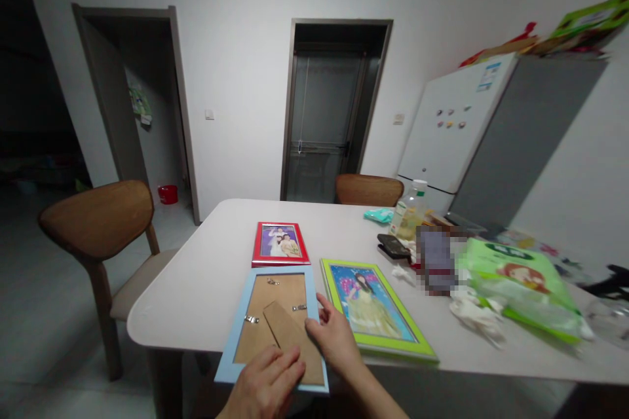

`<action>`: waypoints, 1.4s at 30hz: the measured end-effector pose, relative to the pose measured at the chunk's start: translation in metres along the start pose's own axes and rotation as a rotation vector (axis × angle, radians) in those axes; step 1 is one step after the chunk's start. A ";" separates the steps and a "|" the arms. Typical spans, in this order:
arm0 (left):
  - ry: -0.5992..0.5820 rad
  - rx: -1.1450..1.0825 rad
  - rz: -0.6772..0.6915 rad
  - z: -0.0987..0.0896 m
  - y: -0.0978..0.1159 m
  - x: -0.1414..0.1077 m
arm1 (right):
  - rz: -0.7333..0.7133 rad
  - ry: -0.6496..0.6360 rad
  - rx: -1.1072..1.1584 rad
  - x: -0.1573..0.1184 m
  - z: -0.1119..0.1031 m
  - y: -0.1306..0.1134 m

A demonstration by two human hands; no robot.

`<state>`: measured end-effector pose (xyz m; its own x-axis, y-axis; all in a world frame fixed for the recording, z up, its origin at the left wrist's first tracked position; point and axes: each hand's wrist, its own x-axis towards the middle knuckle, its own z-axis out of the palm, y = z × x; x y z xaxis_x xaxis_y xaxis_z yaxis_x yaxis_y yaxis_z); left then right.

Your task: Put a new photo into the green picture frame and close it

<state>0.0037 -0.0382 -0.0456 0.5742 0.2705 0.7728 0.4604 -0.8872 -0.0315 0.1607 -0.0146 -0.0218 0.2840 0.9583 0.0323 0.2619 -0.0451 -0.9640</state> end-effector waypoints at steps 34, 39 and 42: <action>-0.595 -0.191 -0.488 -0.037 -0.041 -0.010 | -0.363 -0.205 -1.062 0.047 -0.005 -0.007; -0.604 -0.167 -0.474 -0.035 -0.041 -0.011 | -0.572 -0.362 -0.951 0.035 -0.009 -0.023; -0.599 -0.160 -0.457 -0.035 -0.041 -0.012 | -0.620 -0.407 -0.853 0.030 -0.018 -0.024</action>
<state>-0.0456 -0.0179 -0.0313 0.6399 0.7390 0.2107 0.6626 -0.6695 0.3356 0.1794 0.0101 0.0070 -0.3953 0.8957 0.2037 0.8412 0.4421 -0.3114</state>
